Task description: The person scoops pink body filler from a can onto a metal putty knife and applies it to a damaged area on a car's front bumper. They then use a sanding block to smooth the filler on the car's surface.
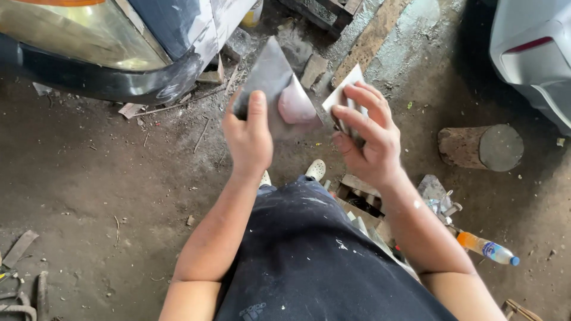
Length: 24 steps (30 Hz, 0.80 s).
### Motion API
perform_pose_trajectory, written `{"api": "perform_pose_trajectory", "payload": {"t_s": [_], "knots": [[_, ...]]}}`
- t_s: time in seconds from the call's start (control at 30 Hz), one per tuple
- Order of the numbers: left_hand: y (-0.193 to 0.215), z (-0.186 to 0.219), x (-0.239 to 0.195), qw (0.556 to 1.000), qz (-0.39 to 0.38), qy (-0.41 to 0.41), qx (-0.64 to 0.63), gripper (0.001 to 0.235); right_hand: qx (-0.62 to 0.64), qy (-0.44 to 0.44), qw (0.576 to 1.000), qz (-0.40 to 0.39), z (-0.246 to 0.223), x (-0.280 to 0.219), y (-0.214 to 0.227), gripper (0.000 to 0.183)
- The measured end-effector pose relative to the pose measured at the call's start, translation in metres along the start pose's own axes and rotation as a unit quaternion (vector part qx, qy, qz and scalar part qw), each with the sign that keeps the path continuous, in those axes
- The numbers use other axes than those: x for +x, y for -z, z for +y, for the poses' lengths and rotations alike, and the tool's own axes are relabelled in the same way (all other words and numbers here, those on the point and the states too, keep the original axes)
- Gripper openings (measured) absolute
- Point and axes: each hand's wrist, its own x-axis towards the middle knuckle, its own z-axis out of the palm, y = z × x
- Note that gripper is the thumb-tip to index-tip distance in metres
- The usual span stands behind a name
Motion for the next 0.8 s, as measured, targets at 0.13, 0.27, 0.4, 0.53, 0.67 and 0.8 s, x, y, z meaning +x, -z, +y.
{"api": "perform_pose_trajectory", "payload": {"t_s": [0.13,0.27,0.4,0.53,0.67,0.8], "knots": [[-0.012,0.011,-0.009,0.961,0.0,-0.202,0.189,0.027,-0.044,0.071,0.993,-0.081,-0.021,-0.001,-0.024,0.038],[-0.017,0.024,-0.012,0.961,-0.011,-0.214,0.173,0.029,-0.041,0.089,0.992,-0.081,-0.015,-0.003,-0.013,0.037],[-0.023,0.004,-0.012,0.997,-0.056,0.04,-0.024,0.029,0.47,-0.072,0.879,-0.045,-0.013,0.001,0.001,0.039],[-0.015,0.006,-0.001,0.959,-0.016,0.145,-0.244,0.028,0.422,-0.174,0.882,-0.117,0.016,-0.015,0.001,0.038],[-0.018,-0.006,-0.005,0.987,-0.004,0.085,-0.138,0.026,0.041,-0.068,0.996,-0.044,0.007,-0.005,0.013,0.038],[-0.023,-0.018,-0.011,0.992,-0.023,-0.012,0.123,0.028,-0.14,0.015,0.981,-0.135,-0.028,0.004,0.01,0.042]]}}
